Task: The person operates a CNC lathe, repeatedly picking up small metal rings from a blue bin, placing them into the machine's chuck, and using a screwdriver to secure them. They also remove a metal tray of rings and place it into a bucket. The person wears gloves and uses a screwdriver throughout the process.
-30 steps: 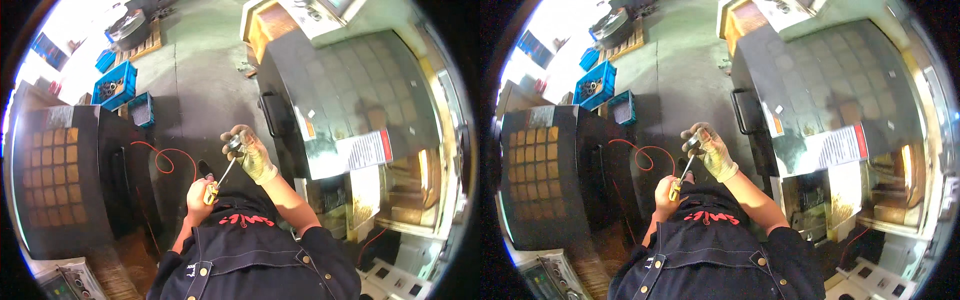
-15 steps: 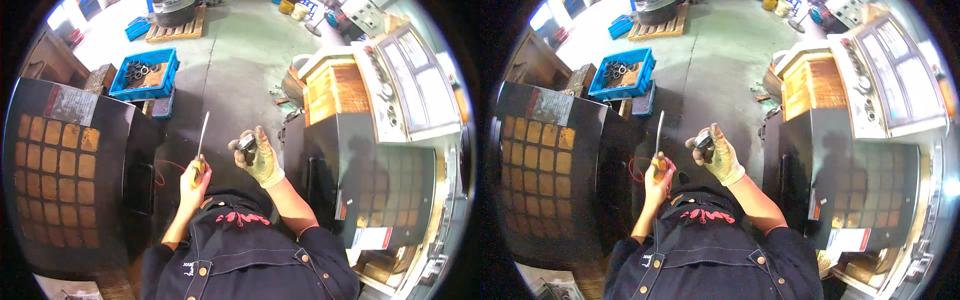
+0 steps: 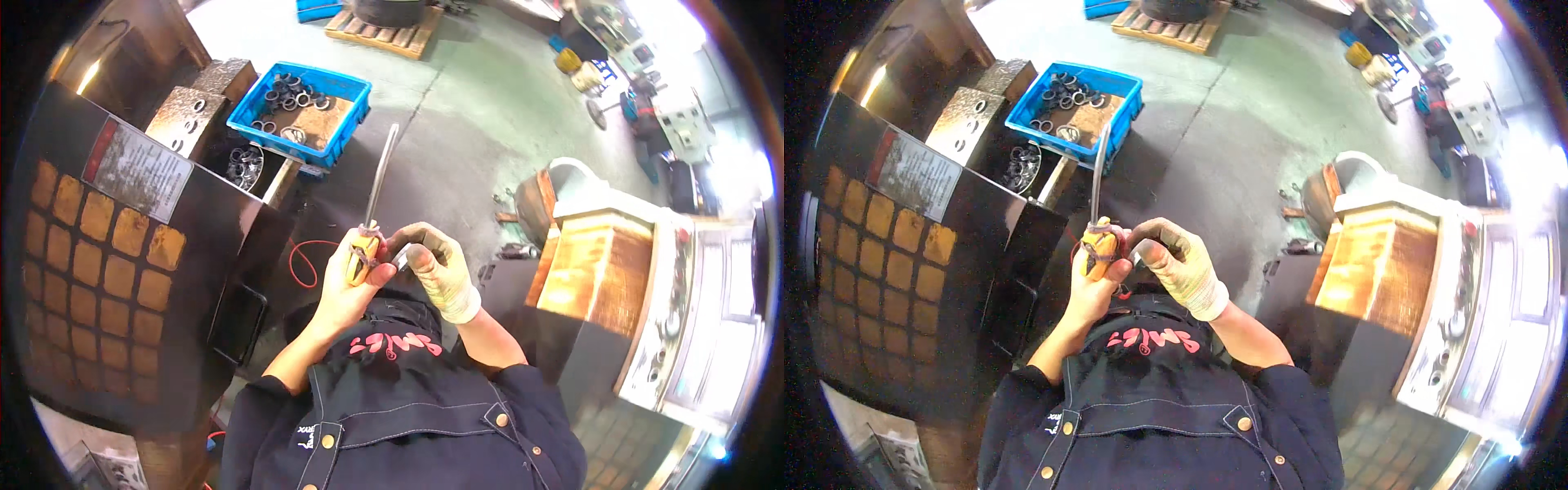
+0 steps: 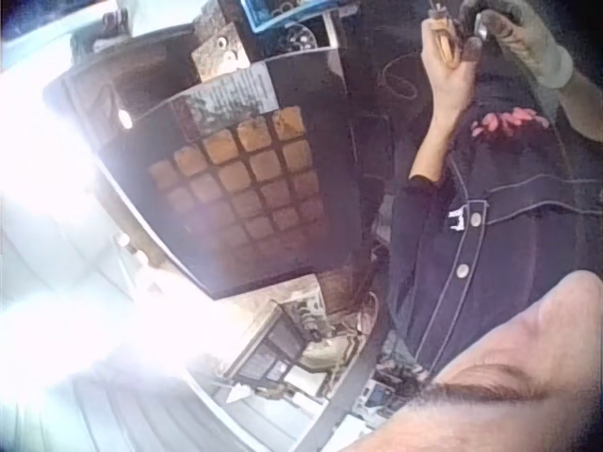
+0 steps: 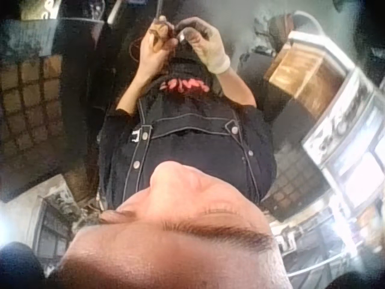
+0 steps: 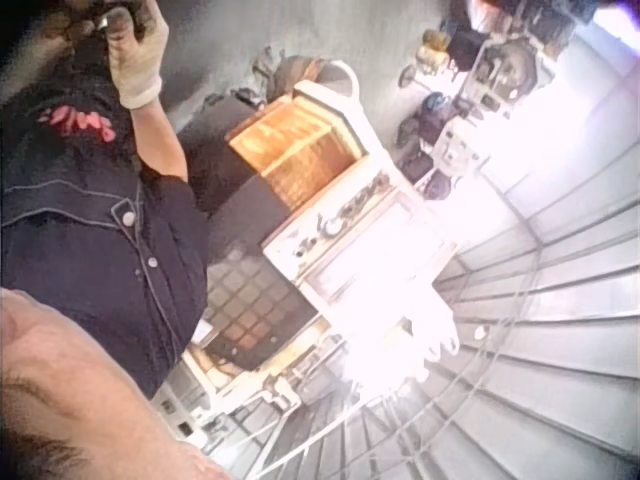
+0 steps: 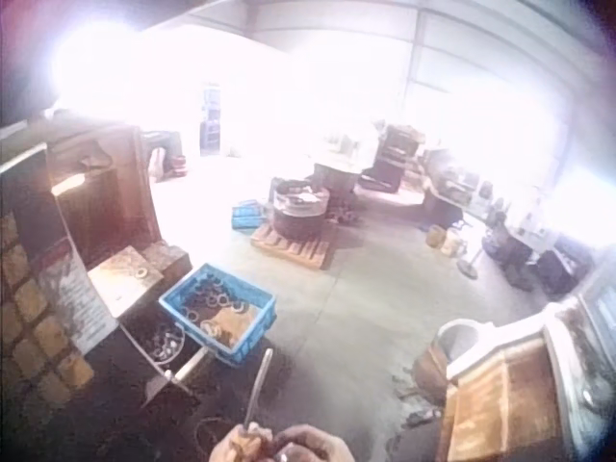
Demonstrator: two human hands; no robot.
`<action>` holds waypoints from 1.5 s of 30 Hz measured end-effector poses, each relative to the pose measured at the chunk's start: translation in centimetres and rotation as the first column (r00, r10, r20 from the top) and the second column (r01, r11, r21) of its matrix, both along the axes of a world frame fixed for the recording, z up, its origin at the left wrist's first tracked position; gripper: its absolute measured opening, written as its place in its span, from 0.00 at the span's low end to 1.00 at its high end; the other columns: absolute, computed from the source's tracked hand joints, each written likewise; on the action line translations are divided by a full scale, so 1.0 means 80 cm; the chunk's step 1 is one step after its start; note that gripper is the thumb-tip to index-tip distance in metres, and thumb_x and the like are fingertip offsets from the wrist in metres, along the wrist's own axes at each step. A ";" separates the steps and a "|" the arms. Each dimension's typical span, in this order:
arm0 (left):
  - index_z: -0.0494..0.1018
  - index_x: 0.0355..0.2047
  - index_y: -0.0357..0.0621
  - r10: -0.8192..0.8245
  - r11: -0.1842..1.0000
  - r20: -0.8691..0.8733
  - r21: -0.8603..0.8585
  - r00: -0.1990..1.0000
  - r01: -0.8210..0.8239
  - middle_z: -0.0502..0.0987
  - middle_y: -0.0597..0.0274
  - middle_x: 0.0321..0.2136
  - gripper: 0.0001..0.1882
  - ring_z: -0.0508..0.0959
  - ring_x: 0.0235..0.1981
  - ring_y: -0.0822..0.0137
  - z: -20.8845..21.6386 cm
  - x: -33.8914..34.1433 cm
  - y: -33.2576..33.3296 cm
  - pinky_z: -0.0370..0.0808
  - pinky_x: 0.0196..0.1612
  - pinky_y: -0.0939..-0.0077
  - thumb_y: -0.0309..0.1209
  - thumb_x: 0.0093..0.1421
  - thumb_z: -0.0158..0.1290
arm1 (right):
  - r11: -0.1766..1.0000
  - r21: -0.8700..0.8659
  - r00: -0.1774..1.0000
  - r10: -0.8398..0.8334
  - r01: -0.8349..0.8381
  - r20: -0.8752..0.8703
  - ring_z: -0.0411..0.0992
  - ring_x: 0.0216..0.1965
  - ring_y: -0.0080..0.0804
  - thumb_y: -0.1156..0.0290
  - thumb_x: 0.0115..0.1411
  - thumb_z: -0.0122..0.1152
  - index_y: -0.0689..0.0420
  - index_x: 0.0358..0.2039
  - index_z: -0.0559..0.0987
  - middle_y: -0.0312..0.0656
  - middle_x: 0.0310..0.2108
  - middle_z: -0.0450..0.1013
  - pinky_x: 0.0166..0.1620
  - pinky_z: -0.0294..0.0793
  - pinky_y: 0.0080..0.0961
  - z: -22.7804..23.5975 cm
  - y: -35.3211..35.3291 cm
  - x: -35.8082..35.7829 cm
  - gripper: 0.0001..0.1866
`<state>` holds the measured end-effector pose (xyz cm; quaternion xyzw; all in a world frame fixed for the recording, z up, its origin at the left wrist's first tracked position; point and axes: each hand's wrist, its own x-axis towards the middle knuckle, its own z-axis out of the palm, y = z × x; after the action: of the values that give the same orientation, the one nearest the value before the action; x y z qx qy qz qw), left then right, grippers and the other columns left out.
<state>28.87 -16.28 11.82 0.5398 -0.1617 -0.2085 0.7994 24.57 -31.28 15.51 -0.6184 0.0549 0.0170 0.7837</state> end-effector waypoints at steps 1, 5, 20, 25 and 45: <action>0.65 0.41 0.42 0.034 0.999 0.026 0.025 0.999 -0.034 0.67 0.69 0.33 0.19 0.66 0.35 0.77 0.001 0.009 -0.011 0.65 0.41 0.83 0.29 0.52 0.59 | 0.999 0.001 0.999 0.033 -0.033 -0.012 0.67 0.34 0.17 0.50 0.56 0.56 0.60 0.38 0.72 0.32 0.31 0.70 0.36 0.68 0.15 -0.001 -0.012 0.015 0.24; 0.65 0.42 0.41 0.238 0.971 0.021 -0.042 0.971 -0.237 0.67 0.69 0.34 0.21 0.66 0.35 0.77 -0.002 0.037 -0.062 0.64 0.41 0.82 0.35 0.53 0.59 | 0.963 0.214 0.978 0.188 -0.165 -0.090 0.68 0.29 0.17 0.48 0.56 0.55 0.59 0.37 0.73 0.32 0.28 0.70 0.31 0.71 0.15 0.003 -0.059 0.074 0.24; 0.63 0.43 0.40 0.561 0.788 0.313 0.082 0.766 -0.611 0.69 0.66 0.34 0.17 0.68 0.30 0.79 0.006 0.081 -0.137 0.66 0.34 0.86 0.30 0.57 0.55 | 0.854 0.333 0.885 0.454 -0.400 -0.100 0.69 0.34 0.17 0.45 0.56 0.52 0.60 0.40 0.74 0.34 0.32 0.73 0.38 0.70 0.15 -0.003 -0.137 0.171 0.28; 0.62 0.45 0.41 0.549 0.835 0.105 -0.039 0.829 -0.549 0.69 0.66 0.35 0.17 0.69 0.29 0.80 0.021 0.083 -0.136 0.66 0.30 0.89 0.31 0.57 0.54 | 0.868 0.308 0.895 0.436 -0.389 -0.097 0.69 0.34 0.17 0.46 0.56 0.52 0.61 0.40 0.73 0.34 0.33 0.73 0.36 0.70 0.15 0.003 -0.134 0.170 0.28; 0.64 0.43 0.39 0.523 0.850 0.103 0.012 0.846 -0.527 0.70 0.67 0.31 0.19 0.69 0.34 0.76 0.019 0.068 -0.103 0.66 0.40 0.82 0.32 0.54 0.58 | 0.767 0.596 0.892 0.416 -0.240 -0.177 0.63 0.15 0.17 0.51 0.58 0.52 0.58 0.51 0.66 0.32 0.25 0.70 0.17 0.61 0.12 -0.004 -0.089 0.153 0.28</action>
<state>34.33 -24.55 13.30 0.5886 -0.0419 0.0406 0.8063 36.80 -38.41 15.22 -0.3518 0.0551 0.2638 0.8964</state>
